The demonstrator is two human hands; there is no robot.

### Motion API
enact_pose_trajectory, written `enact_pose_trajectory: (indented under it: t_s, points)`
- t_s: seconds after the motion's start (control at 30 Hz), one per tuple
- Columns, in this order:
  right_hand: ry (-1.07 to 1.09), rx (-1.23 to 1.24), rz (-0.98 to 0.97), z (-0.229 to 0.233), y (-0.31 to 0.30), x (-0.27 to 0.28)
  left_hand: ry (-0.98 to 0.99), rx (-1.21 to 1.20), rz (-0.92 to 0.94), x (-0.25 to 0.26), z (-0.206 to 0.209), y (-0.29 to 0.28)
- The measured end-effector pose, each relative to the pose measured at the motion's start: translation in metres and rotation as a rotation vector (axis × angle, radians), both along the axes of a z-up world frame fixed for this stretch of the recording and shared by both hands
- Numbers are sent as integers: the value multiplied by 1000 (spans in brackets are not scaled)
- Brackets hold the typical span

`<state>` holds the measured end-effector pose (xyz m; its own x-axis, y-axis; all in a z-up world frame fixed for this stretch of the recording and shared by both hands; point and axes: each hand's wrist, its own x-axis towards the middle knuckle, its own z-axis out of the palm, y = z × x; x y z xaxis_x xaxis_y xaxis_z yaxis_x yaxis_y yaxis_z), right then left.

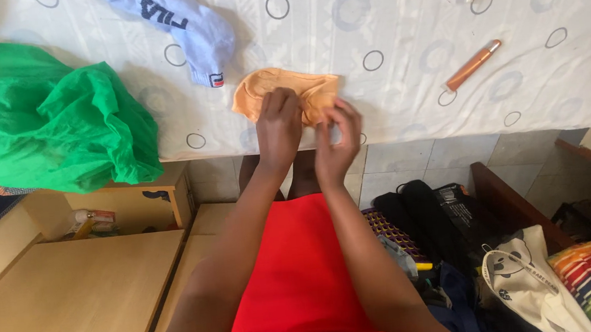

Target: The person sorts through clothing on a bed and folds socks together into pairs by hand.

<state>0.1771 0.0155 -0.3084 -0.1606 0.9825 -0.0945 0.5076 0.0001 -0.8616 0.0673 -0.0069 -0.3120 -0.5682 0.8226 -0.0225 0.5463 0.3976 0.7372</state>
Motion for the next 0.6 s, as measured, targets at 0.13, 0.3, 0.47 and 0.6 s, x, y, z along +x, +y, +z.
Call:
enact_pose_trajectory:
  t_s: [0.13,0.3,0.47,0.6]
  points:
    - [-5,-369,-213,-10,14,1,-103,29,-25,5,-6,-2]
    - [-130,-238,-57,-5,16,-6,-373,-82,73,-4,-1,5]
    - [-186,12,123,8,-2,-34,-675,-316,189,-23,13,14]
    - [-58,-33,192,12,-12,-38,-510,-463,139,-36,-6,17]
